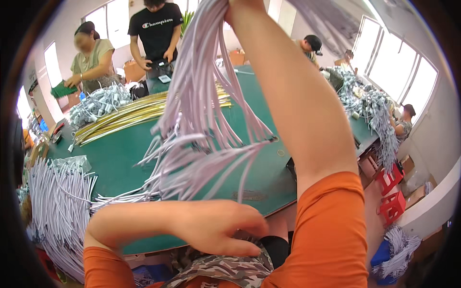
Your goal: The person solders wires to small circuit boards using a soldering iron and gathers the bundle of wires together by hand.
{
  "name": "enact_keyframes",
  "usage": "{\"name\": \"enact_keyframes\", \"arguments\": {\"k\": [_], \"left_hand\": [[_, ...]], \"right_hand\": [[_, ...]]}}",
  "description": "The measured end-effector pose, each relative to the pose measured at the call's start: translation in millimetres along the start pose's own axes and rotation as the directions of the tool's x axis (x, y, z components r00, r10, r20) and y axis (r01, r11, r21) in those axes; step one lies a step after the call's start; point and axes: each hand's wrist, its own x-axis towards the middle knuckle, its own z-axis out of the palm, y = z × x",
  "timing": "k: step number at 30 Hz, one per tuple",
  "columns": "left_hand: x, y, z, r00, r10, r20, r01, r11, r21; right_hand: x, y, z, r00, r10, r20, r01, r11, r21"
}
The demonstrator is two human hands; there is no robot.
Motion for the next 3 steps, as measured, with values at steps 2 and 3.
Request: {"name": "enact_keyframes", "arguments": {"k": [2,3], "left_hand": [[17.5,4.0,17.4,0.993,0.109,-0.053,-0.115,0.984,-0.136],[34.1,-7.9,23.2,0.974,0.21,-0.09,-0.227,0.929,-0.292]], "right_hand": [[14.9,-36.0,55.8,0.992,-0.121,0.03,0.123,0.988,-0.091],[30.0,-55.0,70.3,0.981,-0.19,0.03,0.192,0.973,-0.124]]}}
